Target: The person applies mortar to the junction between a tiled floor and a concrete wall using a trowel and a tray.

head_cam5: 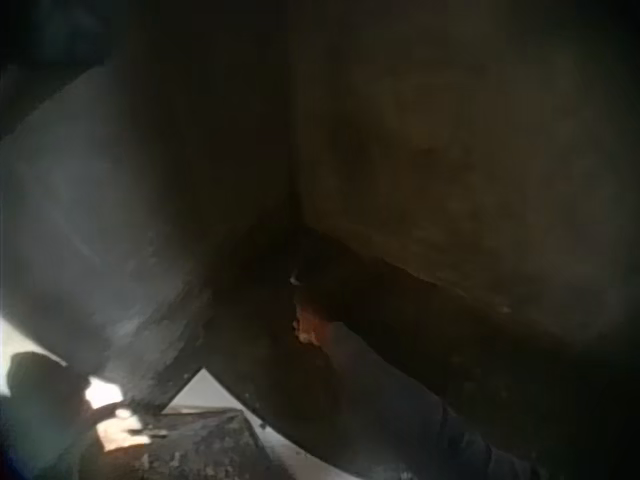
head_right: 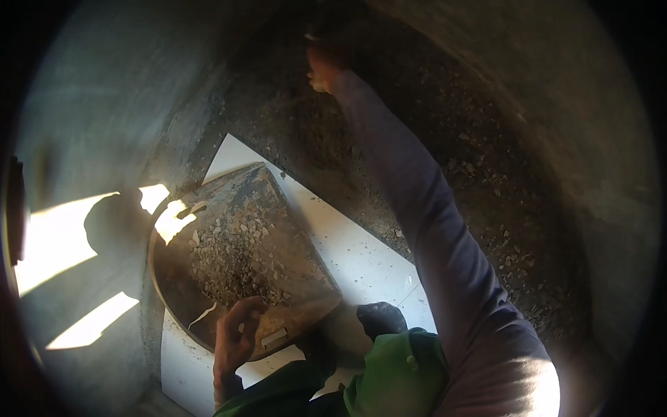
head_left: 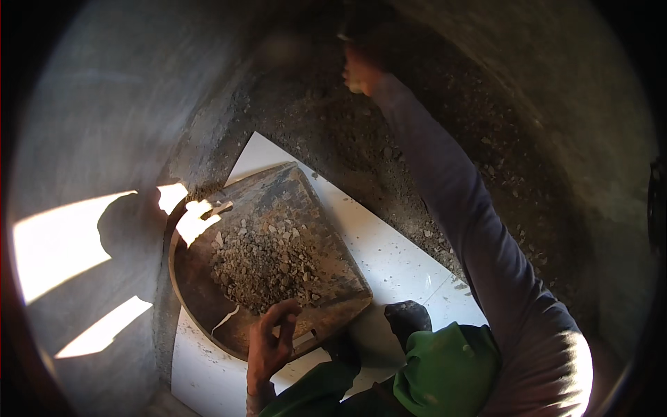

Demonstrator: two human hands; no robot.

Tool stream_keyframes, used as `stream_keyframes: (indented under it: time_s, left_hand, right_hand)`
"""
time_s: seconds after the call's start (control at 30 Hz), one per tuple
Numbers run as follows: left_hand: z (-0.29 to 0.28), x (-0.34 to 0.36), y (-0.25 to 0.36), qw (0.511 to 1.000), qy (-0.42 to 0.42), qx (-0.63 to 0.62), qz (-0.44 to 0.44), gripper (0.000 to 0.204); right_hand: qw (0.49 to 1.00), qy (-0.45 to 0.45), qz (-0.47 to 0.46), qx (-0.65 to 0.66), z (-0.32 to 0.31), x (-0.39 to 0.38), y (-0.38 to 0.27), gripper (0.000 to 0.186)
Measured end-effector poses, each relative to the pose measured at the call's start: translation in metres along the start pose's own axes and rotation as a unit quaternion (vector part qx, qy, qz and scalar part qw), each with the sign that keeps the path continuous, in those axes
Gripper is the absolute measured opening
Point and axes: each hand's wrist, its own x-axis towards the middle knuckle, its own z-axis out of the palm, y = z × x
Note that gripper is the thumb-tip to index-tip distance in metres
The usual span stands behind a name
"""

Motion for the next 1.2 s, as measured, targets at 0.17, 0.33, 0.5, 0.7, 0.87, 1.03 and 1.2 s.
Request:
stream_keyframes:
  time_s: [0.17,0.33,0.5,0.7,0.87,1.03,1.2]
  left_hand:
    - [0.011,0.032,0.026,0.997,-0.045,-0.005,0.057,0.022]
    - [-0.007,0.017,0.027,0.998,-0.003,0.048,0.046,0.022]
    - [0.011,0.032,0.020,0.995,-0.054,-0.002,0.079,0.023]
    - [-0.009,0.012,0.015,0.994,0.059,0.053,0.068,0.022]
    - [0.005,0.002,0.021,0.997,0.012,0.031,0.065,0.023]
    - [0.035,0.016,0.032,0.995,0.001,0.016,0.099,0.027]
    - [0.022,-0.003,0.018,0.994,0.038,0.005,0.098,0.027]
  right_hand:
    - [0.992,-0.027,-0.066,0.105,-0.025,0.036,-0.048,0.046]
    - [0.984,0.019,-0.011,0.175,-0.020,-0.001,-0.048,0.040]
    - [0.987,0.038,-0.039,0.150,-0.034,0.004,-0.070,0.044]
    - [0.966,0.130,0.083,0.205,-0.109,-0.088,0.010,0.044]
    - [0.973,0.160,-0.016,0.163,-0.137,-0.187,0.023,0.026]
    - [0.999,0.014,0.029,-0.027,0.023,-0.190,0.001,0.025]
    - [0.996,0.061,0.050,0.052,-0.021,-0.223,0.042,0.028]
